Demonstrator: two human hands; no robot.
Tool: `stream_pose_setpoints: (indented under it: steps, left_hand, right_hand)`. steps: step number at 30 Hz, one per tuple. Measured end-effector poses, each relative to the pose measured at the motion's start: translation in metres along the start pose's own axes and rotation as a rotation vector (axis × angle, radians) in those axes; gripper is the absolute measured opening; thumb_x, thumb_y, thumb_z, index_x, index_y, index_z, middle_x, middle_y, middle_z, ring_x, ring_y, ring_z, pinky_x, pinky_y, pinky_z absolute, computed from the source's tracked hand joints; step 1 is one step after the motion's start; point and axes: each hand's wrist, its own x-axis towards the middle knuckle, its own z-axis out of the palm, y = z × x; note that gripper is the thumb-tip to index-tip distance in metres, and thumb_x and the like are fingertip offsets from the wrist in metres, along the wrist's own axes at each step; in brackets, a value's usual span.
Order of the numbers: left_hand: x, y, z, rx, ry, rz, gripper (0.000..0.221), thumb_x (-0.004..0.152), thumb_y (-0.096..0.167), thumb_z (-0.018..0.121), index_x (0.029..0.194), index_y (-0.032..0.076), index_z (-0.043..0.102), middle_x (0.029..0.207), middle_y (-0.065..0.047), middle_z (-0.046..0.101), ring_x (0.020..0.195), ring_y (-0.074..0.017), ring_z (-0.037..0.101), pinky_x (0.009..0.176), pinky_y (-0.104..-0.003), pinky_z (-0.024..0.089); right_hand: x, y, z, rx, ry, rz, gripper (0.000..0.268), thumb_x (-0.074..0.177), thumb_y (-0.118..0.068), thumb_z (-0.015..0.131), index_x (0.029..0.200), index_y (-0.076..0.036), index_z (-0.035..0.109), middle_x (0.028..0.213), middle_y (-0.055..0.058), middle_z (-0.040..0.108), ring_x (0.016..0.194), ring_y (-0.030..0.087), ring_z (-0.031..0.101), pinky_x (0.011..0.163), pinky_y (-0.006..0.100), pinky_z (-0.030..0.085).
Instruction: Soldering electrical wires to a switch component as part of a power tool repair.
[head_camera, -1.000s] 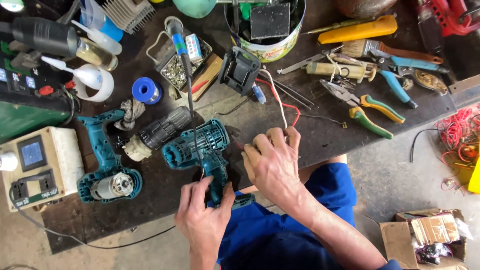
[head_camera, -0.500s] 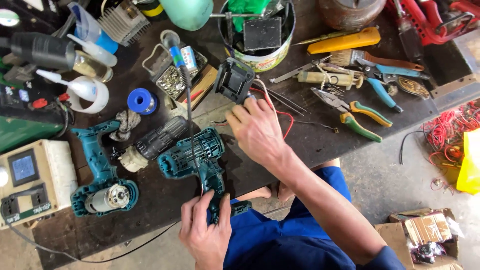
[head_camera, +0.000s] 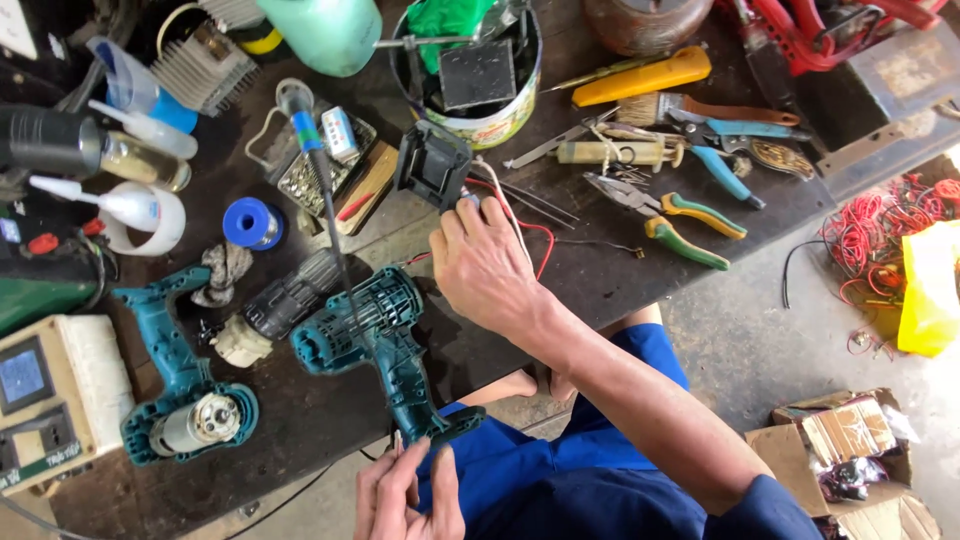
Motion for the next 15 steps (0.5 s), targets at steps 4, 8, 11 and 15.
stream_pose_setpoints:
  steps: [4,8,11,15]
  left_hand:
    - [-0.008,-0.004,-0.002,-0.001,-0.083,-0.03,0.026,0.084,0.034,0.078,0.095,0.01,0.077,0.089,-0.012,0.066,0.042,-0.0101,0.042,0.041,-0.025,0.044]
    - [-0.016,-0.003,0.004,-0.053,-0.138,-0.003,0.019,0.082,0.027,0.08,0.092,0.011,0.078,0.08,-0.01,0.063,0.042,-0.0077,0.045,0.039,-0.024,0.044]
    - [-0.022,-0.023,0.029,-0.031,-0.072,0.385,0.008,0.089,0.014,0.065,0.085,0.013,0.072,0.088,-0.006,0.065,0.057,-0.0154,0.047,0.054,-0.029,0.048]
    - [-0.014,-0.134,0.288,-0.178,-1.869,0.507,0.03,0.109,0.028,0.037,0.132,0.024,0.056,0.132,0.006,0.054,0.128,0.0039,0.043,0.121,-0.02,0.022]
  right_hand:
    - [-0.009,0.023,-0.029,0.414,-0.271,0.19,0.019,0.097,-0.01,0.045,0.087,-0.007,0.061,0.081,0.014,0.061,0.082,0.031,0.054,0.083,0.048,0.04]
    - [-0.033,0.054,-0.087,1.171,0.024,0.49,0.006,0.101,-0.008,0.062,0.097,-0.007,0.065,0.088,0.002,0.068,0.075,0.015,0.052,0.071,0.029,0.043]
    - [-0.082,0.068,-0.1,1.589,0.056,0.745,0.01,0.098,-0.012,0.068,0.1,-0.003,0.07,0.097,0.003,0.072,0.082,0.008,0.058,0.071,0.022,0.049]
    - [-0.162,0.088,-0.1,1.78,0.092,0.676,0.02,0.101,-0.021,0.066,0.1,-0.001,0.069,0.098,0.013,0.068,0.093,0.022,0.063,0.085,0.033,0.051]
